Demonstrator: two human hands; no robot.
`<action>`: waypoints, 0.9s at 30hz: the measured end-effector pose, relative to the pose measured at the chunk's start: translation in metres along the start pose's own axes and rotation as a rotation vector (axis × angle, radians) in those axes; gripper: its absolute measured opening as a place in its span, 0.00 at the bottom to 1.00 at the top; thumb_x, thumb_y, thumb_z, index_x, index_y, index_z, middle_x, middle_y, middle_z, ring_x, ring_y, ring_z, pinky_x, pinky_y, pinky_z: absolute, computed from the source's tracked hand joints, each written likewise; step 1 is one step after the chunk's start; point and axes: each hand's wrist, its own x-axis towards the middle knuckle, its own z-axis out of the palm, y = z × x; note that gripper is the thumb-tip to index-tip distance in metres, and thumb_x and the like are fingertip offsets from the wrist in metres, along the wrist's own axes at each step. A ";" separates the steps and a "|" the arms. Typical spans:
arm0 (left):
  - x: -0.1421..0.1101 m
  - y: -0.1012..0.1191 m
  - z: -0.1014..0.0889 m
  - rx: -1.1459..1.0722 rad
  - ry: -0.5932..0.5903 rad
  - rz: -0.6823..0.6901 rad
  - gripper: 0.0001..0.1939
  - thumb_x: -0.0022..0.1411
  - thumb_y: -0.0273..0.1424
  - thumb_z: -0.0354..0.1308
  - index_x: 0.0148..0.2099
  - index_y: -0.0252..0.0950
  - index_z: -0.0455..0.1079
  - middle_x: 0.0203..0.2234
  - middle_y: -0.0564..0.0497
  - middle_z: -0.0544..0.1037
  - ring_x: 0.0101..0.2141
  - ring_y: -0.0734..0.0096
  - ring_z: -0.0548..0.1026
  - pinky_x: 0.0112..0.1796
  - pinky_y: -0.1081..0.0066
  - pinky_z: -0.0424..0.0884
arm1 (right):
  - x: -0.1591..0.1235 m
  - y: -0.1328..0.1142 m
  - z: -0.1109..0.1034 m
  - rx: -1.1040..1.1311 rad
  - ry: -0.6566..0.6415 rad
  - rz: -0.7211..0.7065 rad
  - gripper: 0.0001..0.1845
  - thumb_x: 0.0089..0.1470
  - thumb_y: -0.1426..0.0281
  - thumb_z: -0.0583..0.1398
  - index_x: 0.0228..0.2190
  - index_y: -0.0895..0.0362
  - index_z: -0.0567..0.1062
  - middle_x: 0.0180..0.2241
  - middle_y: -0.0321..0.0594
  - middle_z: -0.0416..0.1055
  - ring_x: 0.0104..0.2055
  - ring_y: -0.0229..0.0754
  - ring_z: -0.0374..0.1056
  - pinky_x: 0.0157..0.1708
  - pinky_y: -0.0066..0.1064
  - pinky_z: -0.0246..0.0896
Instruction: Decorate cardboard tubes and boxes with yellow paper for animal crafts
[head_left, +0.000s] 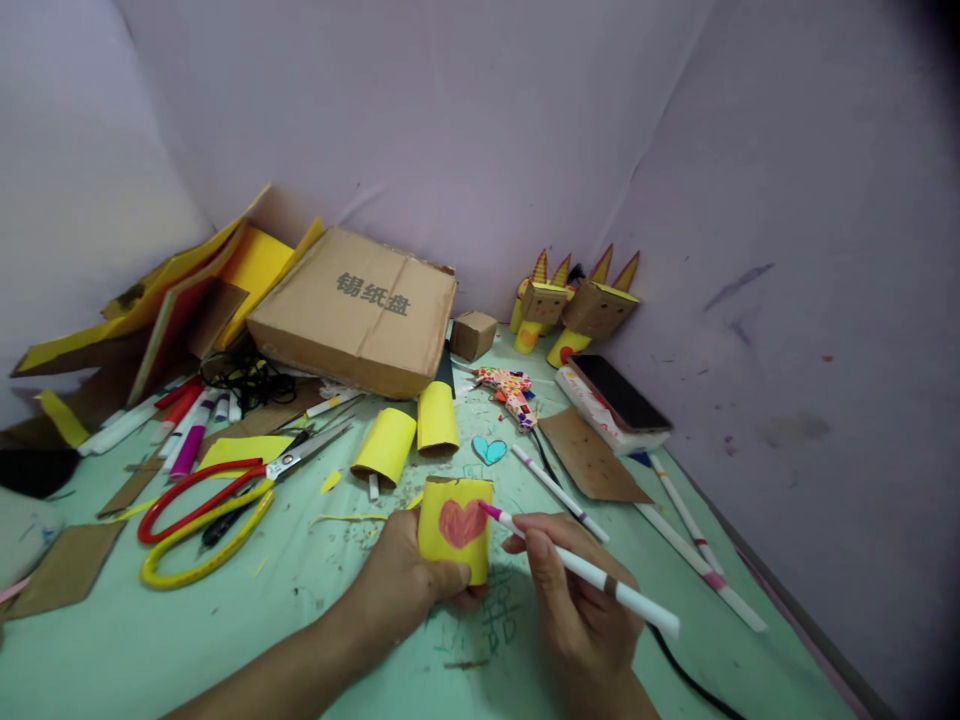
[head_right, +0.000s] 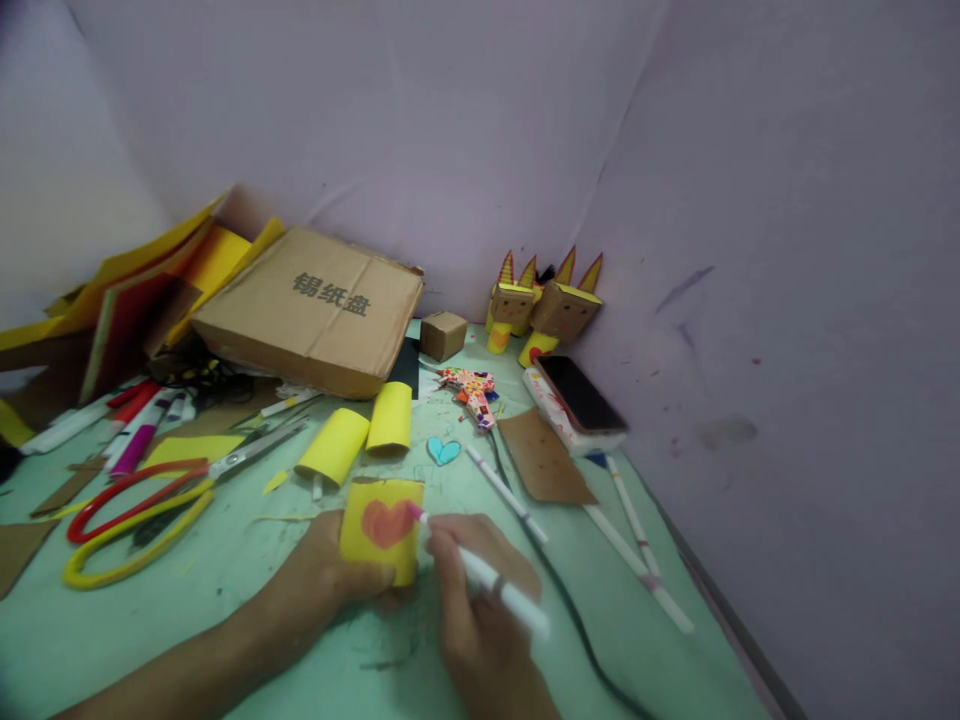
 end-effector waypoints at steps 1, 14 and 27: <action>0.000 -0.001 0.000 -0.006 -0.002 0.001 0.05 0.33 0.22 0.58 0.20 0.31 0.73 0.15 0.52 0.76 0.18 0.72 0.71 0.22 0.75 0.68 | 0.000 0.000 0.000 -0.005 -0.005 0.004 0.13 0.54 0.80 0.55 0.37 0.52 0.73 0.28 0.35 0.72 0.29 0.37 0.69 0.27 0.28 0.64; 0.002 -0.001 -0.001 -0.030 0.013 -0.031 0.10 0.32 0.23 0.60 0.25 0.30 0.72 0.15 0.52 0.76 0.17 0.71 0.71 0.20 0.74 0.69 | 0.005 -0.005 -0.001 -0.070 0.030 -0.024 0.12 0.55 0.79 0.55 0.36 0.52 0.74 0.25 0.33 0.72 0.27 0.35 0.69 0.27 0.25 0.64; -0.001 -0.001 -0.002 -0.031 0.004 -0.030 0.08 0.33 0.22 0.59 0.24 0.31 0.72 0.15 0.53 0.76 0.18 0.71 0.72 0.21 0.75 0.69 | 0.004 -0.003 -0.001 -0.036 0.006 -0.012 0.13 0.55 0.79 0.55 0.37 0.51 0.73 0.27 0.33 0.72 0.28 0.35 0.69 0.28 0.25 0.63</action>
